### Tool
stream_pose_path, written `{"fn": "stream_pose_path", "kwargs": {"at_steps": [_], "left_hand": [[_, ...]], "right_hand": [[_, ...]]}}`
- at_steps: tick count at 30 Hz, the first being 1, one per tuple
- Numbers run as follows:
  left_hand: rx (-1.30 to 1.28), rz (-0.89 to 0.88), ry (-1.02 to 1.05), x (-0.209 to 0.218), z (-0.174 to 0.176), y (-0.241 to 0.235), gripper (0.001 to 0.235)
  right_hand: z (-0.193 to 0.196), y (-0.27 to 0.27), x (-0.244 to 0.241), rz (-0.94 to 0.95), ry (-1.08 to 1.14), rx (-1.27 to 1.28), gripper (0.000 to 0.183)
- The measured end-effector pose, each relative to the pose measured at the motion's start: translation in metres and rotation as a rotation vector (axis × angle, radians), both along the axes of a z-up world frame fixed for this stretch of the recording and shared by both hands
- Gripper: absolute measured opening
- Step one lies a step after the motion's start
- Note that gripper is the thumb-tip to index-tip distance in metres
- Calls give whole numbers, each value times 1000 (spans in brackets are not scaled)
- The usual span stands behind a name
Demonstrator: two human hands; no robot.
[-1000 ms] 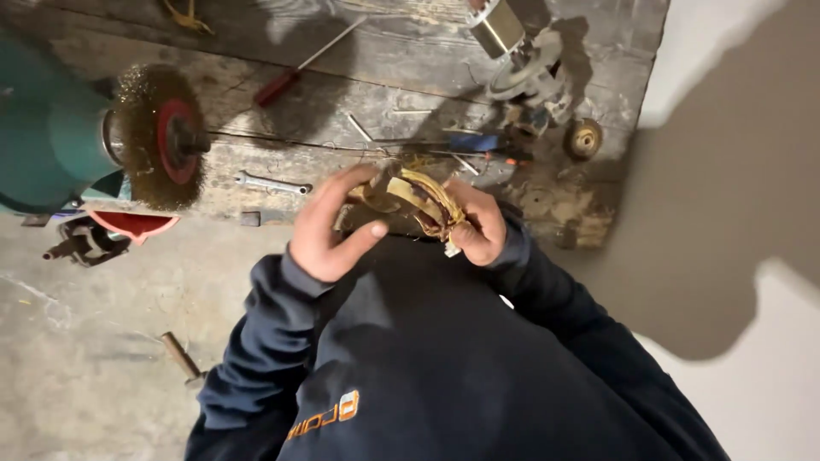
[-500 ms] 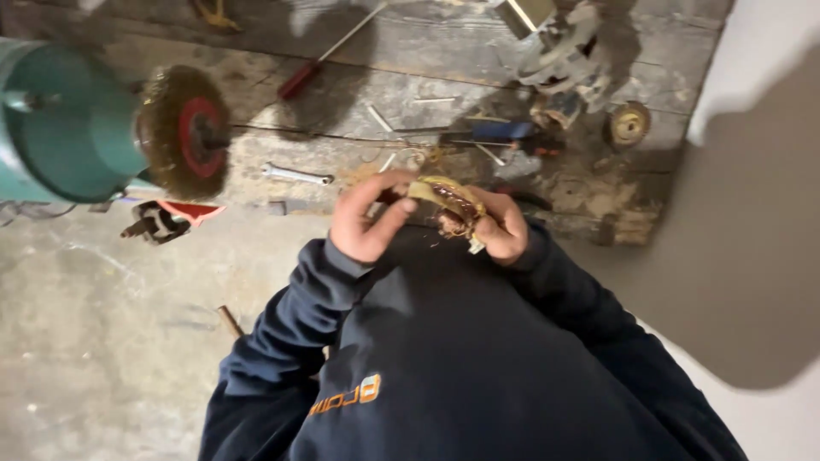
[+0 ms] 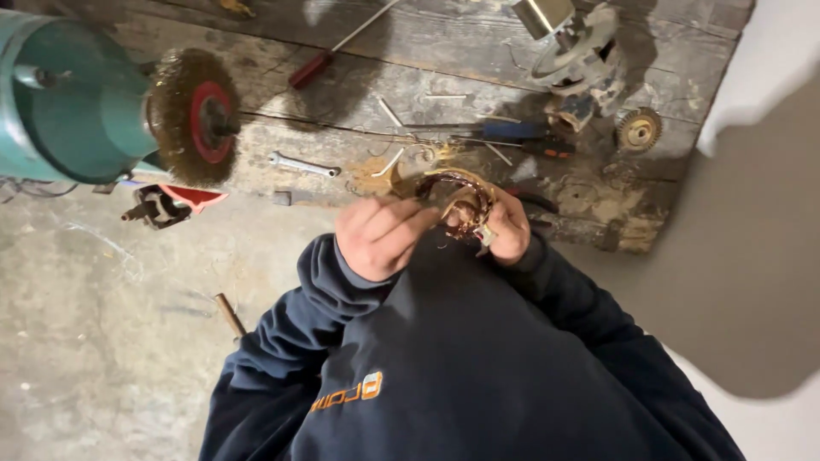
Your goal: Extracting copper wire windings from an electric motor stator using a hammer and pliers.
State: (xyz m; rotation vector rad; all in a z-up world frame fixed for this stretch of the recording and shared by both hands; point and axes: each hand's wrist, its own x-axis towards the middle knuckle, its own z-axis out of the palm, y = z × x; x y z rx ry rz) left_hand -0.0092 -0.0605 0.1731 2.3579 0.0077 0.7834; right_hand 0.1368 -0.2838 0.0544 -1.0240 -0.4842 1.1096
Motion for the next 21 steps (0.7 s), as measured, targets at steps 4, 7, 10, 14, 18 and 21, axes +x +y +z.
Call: {"fn": "stream_pose_path", "kwargs": {"at_steps": [4,7,10,14,18,21], "left_hand": [[-202,1,83,-6,-18,-16,25],[-451,88,92,-8,-32,-22,20],[-315,115,70,-9,-26,-19,22],[15,172,19,-10,-18,-1,31],[4,239,5,-17,-20,7,30],[-79,201,-27,-19,-13,13,30]], "right_hand": [[-11,-8,-4,-128,52,58,70],[-44,-24,-9,-192,145,43,69],[-41,-22,-13,-203,193,75,63],[18,2,-12,-89,92,99,63],[38,20,-4,34,-411,-53,51],[57,34,-2,100,-767,-131,37]]}}
